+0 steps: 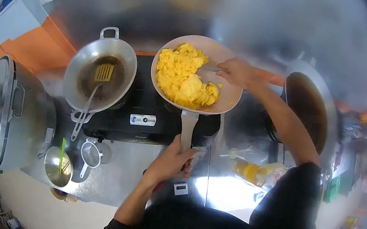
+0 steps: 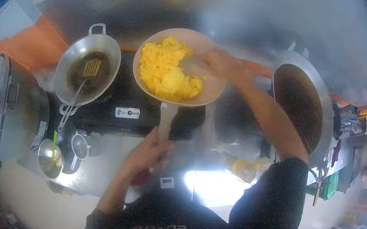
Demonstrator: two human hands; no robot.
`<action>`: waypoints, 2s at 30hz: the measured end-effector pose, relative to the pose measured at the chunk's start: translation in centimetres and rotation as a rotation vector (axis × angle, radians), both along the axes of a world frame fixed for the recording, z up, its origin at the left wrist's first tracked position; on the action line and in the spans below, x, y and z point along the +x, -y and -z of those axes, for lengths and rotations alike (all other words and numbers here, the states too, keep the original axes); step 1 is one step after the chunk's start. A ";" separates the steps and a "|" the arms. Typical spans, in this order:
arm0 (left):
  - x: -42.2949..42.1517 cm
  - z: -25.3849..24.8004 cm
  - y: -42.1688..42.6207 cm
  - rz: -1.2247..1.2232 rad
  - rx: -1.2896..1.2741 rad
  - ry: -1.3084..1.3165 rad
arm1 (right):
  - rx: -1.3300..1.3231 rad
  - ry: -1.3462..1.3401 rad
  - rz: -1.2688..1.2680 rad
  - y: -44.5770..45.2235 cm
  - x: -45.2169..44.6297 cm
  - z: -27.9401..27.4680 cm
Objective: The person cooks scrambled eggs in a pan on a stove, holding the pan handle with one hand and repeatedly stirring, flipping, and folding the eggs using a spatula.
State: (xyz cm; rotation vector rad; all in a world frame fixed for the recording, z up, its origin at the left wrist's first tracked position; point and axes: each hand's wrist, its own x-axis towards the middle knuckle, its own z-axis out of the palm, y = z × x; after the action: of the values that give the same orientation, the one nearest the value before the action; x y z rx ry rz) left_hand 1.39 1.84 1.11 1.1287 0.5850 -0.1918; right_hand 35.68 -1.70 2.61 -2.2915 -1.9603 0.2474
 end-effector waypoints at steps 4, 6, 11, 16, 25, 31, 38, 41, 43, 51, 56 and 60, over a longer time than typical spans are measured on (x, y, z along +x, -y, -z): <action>0.2 0.0 -0.2 -0.026 -0.041 -0.013 | -0.141 0.223 -0.005 1.4 -1.3 -2.8; 0.1 0.1 -0.2 -0.043 -0.098 0.022 | -0.056 0.383 -0.087 3.3 -3.4 -3.5; 0.0 0.3 -0.1 -0.060 -0.135 0.017 | 0.077 0.489 -0.099 7.6 -7.5 -7.4; -0.2 0.3 0.0 -0.072 -0.158 0.040 | -0.030 0.351 -0.107 8.9 -10.3 -12.7; -0.1 1.0 0.8 -0.044 -0.089 0.023 | 0.080 0.683 0.206 5.8 -9.3 3.5; -0.1 2.4 1.1 -0.085 -0.144 0.098 | 0.059 0.648 0.255 6.4 -3.3 -0.5; 0.1 1.1 0.9 -0.078 -0.091 0.051 | -0.099 -0.008 0.384 8.1 -6.2 -11.3; 0.1 1.4 1.0 -0.056 -0.043 0.034 | -0.203 0.146 0.368 7.1 -6.0 -10.8; 0.1 1.0 0.7 -0.021 -0.003 0.006 | -0.268 0.036 0.396 4.9 -5.7 -9.6; 0.2 -0.3 -0.2 0.044 0.132 0.008 | -0.068 -0.051 0.184 -2.0 -4.5 0.8; 0.6 -0.6 -0.5 0.043 0.132 -0.040 | -0.001 0.152 -0.001 0.7 -0.5 2.8; 0.3 0.0 -0.5 0.021 0.072 -0.002 | -0.045 0.389 -0.117 2.2 -2.6 0.3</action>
State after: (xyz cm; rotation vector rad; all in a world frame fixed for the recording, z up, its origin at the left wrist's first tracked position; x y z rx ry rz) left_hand 1.74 2.36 1.13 1.2048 0.5857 -0.1917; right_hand 33.09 -3.95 2.36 -2.4001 -2.2901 -0.1612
